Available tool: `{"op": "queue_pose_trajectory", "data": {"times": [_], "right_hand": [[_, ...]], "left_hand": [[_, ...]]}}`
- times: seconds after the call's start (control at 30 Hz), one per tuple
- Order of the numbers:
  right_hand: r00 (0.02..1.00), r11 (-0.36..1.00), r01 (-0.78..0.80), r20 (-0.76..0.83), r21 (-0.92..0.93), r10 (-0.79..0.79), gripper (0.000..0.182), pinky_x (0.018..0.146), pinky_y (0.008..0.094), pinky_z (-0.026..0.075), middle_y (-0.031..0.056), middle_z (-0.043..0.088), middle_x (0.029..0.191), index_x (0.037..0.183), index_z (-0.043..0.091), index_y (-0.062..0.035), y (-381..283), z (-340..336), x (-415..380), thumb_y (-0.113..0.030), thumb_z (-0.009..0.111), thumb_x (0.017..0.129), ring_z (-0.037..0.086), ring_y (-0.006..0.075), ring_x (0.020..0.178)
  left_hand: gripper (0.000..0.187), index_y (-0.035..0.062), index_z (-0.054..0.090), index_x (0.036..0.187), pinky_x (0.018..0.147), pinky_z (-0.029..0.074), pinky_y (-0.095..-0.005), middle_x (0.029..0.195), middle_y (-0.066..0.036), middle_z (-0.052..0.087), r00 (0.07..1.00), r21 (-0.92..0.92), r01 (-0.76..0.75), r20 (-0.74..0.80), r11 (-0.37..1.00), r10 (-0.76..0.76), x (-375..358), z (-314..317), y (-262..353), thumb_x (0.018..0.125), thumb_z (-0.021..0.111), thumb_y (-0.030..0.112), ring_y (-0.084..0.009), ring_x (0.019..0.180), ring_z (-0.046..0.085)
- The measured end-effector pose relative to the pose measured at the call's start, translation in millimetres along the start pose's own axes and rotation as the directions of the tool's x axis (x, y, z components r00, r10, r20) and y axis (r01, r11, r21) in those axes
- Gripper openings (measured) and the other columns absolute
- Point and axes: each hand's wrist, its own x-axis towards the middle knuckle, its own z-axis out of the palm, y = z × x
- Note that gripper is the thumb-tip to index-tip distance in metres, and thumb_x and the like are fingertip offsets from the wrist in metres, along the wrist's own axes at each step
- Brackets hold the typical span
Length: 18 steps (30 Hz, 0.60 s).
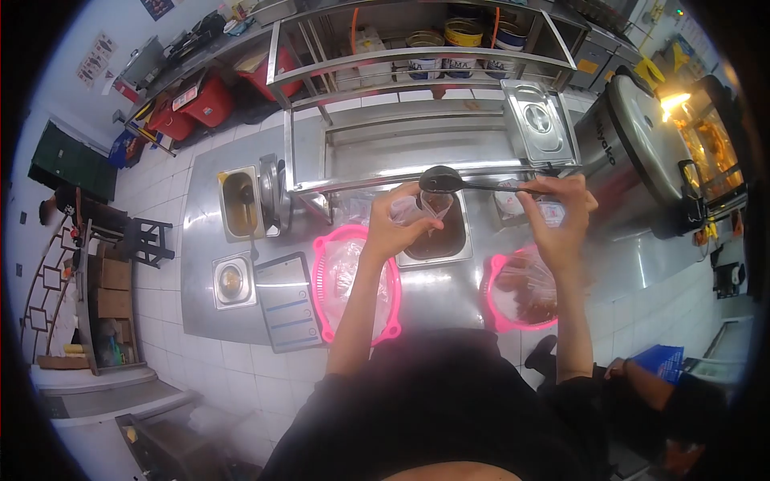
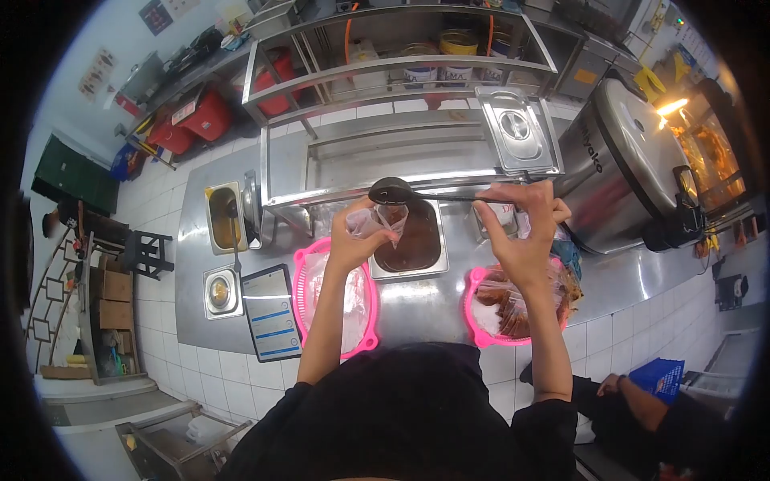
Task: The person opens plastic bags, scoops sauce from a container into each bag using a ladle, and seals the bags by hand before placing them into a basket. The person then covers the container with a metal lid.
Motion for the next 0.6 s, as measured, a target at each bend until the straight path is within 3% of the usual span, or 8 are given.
{"op": "queue_pose_trajectory", "data": {"times": [0.07,0.23,0.33,0.37,0.4,0.47,0.53,0.6], "right_hand": [[0.999,0.996,-0.044,-0.007,0.081,0.045,0.037,0.087,0.0323,0.023,-0.0059,0.069,0.088,0.102,0.059,-0.0162,6,6,-4,-0.011,0.080,0.073,0.054,0.0097,0.087],[0.941,0.864,-0.337,0.113,0.374,0.318,0.042,0.083,0.0289,0.030,-0.0041,0.069,0.087,0.111,0.053,-0.0138,17,10,-13,-0.009,0.076,0.077,0.063,0.0075,0.088],[0.886,0.829,-0.464,0.154,0.312,0.437,0.043,0.081,0.0255,0.033,-0.0031,0.069,0.086,0.112,0.052,-0.0138,29,14,-31,-0.010,0.076,0.077,0.063,0.0076,0.087],[0.832,0.788,-0.553,0.224,0.270,0.507,0.045,0.089,0.0340,0.032,-0.0025,0.069,0.087,0.114,0.052,-0.0147,42,21,-44,-0.014,0.077,0.076,0.062,0.0115,0.092],[0.834,0.789,-0.552,0.214,0.272,0.510,0.045,0.089,0.0340,0.032,-0.0025,0.069,0.087,0.114,0.052,-0.0147,53,35,-61,-0.014,0.077,0.076,0.062,0.0115,0.092],[0.843,0.884,-0.468,0.299,-0.001,0.447,0.049,0.093,0.0484,0.029,-0.0028,0.069,0.092,0.117,0.052,-0.0159,75,59,-97,-0.019,0.076,0.075,0.060,0.0170,0.100],[0.843,0.906,-0.416,0.338,-0.081,0.418,0.052,0.093,0.0625,0.021,-0.0016,0.068,0.099,0.121,0.051,-0.0178,64,78,-113,-0.022,0.076,0.074,0.058,0.0229,0.106],[0.904,0.939,-0.342,0.258,-0.039,0.340,0.051,0.097,0.0547,0.029,0.0033,0.067,0.107,0.123,0.050,-0.0145,34,81,-109,-0.016,0.074,0.078,0.057,0.0223,0.109]], "left_hand": [[0.053,0.0015,0.066,0.114,0.080,0.049,-0.0271,0.103,-0.005,0.068,1.000,0.009,0.005,0.006,1.000,-0.005,-2,-2,-1,0.064,0.084,0.007,-0.0116,0.089,0.062],[0.064,0.0030,0.061,0.126,0.078,0.050,-0.0255,0.107,-0.006,0.068,0.999,0.043,-0.045,-0.014,0.998,0.046,-4,1,-3,0.067,0.083,0.004,-0.0115,0.091,0.062],[0.062,0.0016,0.059,0.128,0.076,0.050,-0.0232,0.110,-0.008,0.068,0.999,-0.051,-0.002,-0.044,0.999,-0.001,-11,2,-7,0.069,0.080,0.001,-0.0101,0.090,0.062],[0.064,0.0020,0.054,0.132,0.076,0.051,-0.0225,0.116,-0.010,0.066,1.000,-0.104,0.021,-0.017,0.994,-0.022,-14,1,-9,0.072,0.078,0.000,-0.0090,0.089,0.062],[0.064,0.0020,0.054,0.132,0.076,0.051,-0.0225,0.116,-0.010,0.066,1.000,-0.103,0.016,-0.008,0.995,-0.017,-16,-1,-14,0.072,0.078,0.000,-0.0090,0.089,0.062],[0.070,0.0027,0.048,0.138,0.077,0.052,-0.0239,0.121,-0.011,0.064,1.000,-0.120,-0.020,-0.019,0.993,0.018,-21,0,-22,0.074,0.078,0.001,-0.0084,0.089,0.062],[0.067,0.0016,0.046,0.136,0.076,0.052,-0.0245,0.123,-0.013,0.063,1.000,-0.171,0.028,0.000,0.985,-0.028,-29,7,-17,0.076,0.077,0.003,-0.0115,0.089,0.063],[0.055,0.0012,0.046,0.128,0.077,0.052,-0.0253,0.122,-0.014,0.063,1.000,-0.267,-0.010,0.013,0.964,0.014,-35,14,-17,0.083,0.075,0.015,-0.0155,0.090,0.064]]}}
